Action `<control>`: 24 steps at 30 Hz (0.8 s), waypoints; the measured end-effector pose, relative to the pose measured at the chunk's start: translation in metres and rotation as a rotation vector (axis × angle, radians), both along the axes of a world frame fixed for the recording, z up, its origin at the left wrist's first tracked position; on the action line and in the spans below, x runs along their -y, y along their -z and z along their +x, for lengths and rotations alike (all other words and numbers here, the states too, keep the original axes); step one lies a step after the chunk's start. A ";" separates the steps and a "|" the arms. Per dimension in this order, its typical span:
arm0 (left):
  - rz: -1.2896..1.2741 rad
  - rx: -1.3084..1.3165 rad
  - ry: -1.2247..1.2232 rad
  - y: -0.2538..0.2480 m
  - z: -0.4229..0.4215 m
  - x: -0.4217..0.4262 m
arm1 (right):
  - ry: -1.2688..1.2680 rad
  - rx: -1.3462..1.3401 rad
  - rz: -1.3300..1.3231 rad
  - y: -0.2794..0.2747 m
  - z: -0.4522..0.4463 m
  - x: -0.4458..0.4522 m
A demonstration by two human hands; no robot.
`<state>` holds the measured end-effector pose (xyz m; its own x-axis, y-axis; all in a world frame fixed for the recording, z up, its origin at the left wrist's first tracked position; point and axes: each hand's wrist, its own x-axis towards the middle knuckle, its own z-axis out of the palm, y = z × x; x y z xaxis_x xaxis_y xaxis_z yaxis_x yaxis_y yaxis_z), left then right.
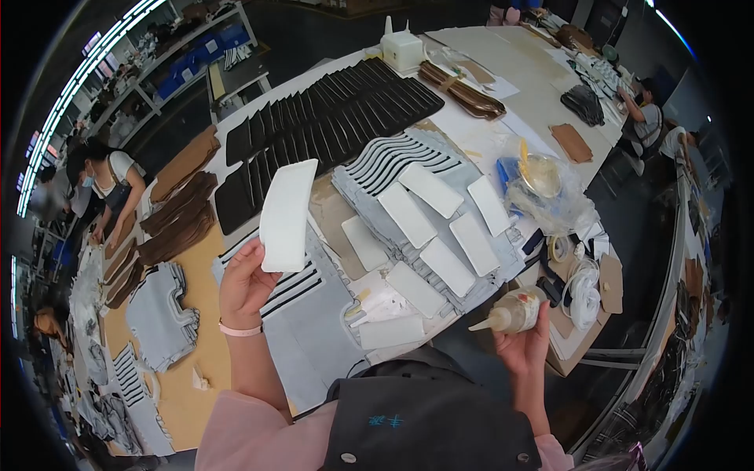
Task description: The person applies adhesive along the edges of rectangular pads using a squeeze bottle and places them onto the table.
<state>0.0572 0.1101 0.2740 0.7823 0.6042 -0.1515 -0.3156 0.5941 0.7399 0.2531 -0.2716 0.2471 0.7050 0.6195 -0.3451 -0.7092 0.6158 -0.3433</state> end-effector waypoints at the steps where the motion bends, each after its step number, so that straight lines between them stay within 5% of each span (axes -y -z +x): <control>1: 0.056 0.031 -0.025 -0.012 -0.004 0.005 | -0.040 -0.014 0.017 -0.001 -0.001 -0.014; 9: 0.224 0.004 0.037 -0.024 0.039 0.021 | -0.066 -0.051 0.040 0.002 0.003 -0.012; 14: 0.327 -0.324 0.105 0.074 0.144 -0.034 | 0.071 -0.055 -0.079 0.010 -0.004 0.020; 18: 0.139 -0.351 0.031 0.169 0.196 -0.074 | 0.248 -0.084 -0.078 0.014 -0.017 0.046; 24: -0.088 -0.564 -0.031 0.240 0.240 -0.097 | 0.462 -0.170 -0.171 0.010 -0.036 0.069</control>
<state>0.2967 0.2074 0.0342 0.5477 0.5920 -0.5912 0.0951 0.6579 0.7470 0.2168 -0.3408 0.2373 0.8168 0.1811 -0.5478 -0.4309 0.8229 -0.3703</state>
